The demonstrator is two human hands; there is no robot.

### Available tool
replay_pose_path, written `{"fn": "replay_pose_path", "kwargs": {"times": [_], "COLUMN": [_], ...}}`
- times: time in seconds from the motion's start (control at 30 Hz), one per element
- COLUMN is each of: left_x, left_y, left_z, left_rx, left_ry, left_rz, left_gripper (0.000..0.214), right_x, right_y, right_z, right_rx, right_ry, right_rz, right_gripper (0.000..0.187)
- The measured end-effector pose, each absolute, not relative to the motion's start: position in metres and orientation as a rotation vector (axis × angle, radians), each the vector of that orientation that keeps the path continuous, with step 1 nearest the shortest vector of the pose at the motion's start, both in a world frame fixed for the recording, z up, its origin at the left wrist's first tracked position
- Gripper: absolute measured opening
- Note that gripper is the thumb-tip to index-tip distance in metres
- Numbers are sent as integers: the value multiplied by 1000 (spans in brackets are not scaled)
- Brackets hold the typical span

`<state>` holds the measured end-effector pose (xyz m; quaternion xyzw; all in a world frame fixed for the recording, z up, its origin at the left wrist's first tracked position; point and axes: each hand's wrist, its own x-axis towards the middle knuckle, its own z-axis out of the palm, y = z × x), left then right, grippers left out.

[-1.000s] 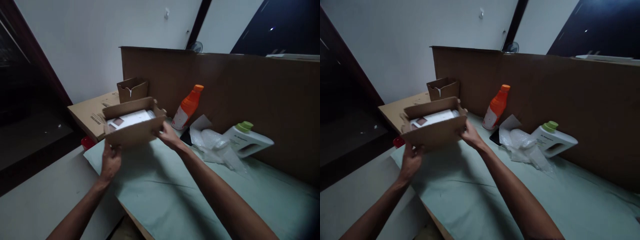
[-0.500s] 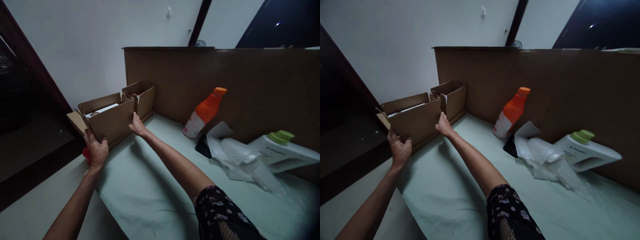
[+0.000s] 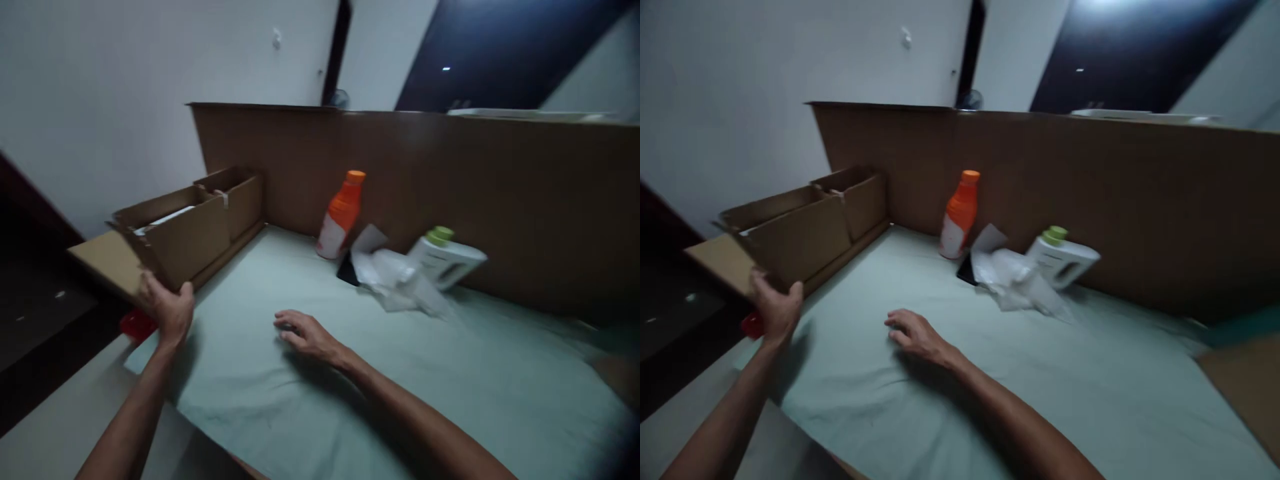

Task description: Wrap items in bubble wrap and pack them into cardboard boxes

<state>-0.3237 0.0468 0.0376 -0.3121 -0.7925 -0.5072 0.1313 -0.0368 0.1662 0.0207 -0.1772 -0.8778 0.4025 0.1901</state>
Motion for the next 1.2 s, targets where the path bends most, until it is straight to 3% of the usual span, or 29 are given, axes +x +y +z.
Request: {"fn": "replay_pose_path", "kwargs": {"times": [0.13, 0.37, 0.47, 0.6, 0.67, 0.77, 0.9, 1.1, 1.2], "left_x": [-250, -109, -67, -51, -51, -52, -52, -47, -31], "left_y": [32, 78, 87, 86, 84, 83, 84, 81, 70], "left_z": [4, -38, -42, -42, -40, -38, -36, -28, -22], "left_rx": [-1371, -2390, -2449, -2432, -2424, -2428, -2390, -2317, -2394], "left_ry": [-2369, -2127, -1913, -1811, -1814, -1822, -1881, -2040, -2044], "left_rz": [-1395, -706, -521, -447, -454, -506, -688, -989, -1176], "left_gripper": [82, 58, 54, 55, 54, 51, 47, 59, 65], "right_x": [79, 211, 281, 397, 448, 498, 511, 440, 383], "right_y": [126, 52, 47, 75, 103, 148, 177, 133, 94], "right_z": [12, 4, 30, 104, 138, 162, 159, 160, 175], "right_rx": [-795, -1067, -1287, -1742, -1935, -2090, -1989, -1664, -1321], "right_ry": [-2315, -2268, -2302, -1965, -1771, -1677, -1832, -2173, -2363], "right_rz": [1041, 797, 312, -504, -687, -621, -461, -348, -58], "right_gripper": [26, 22, 23, 35, 42, 35, 43, 16, 18]}}
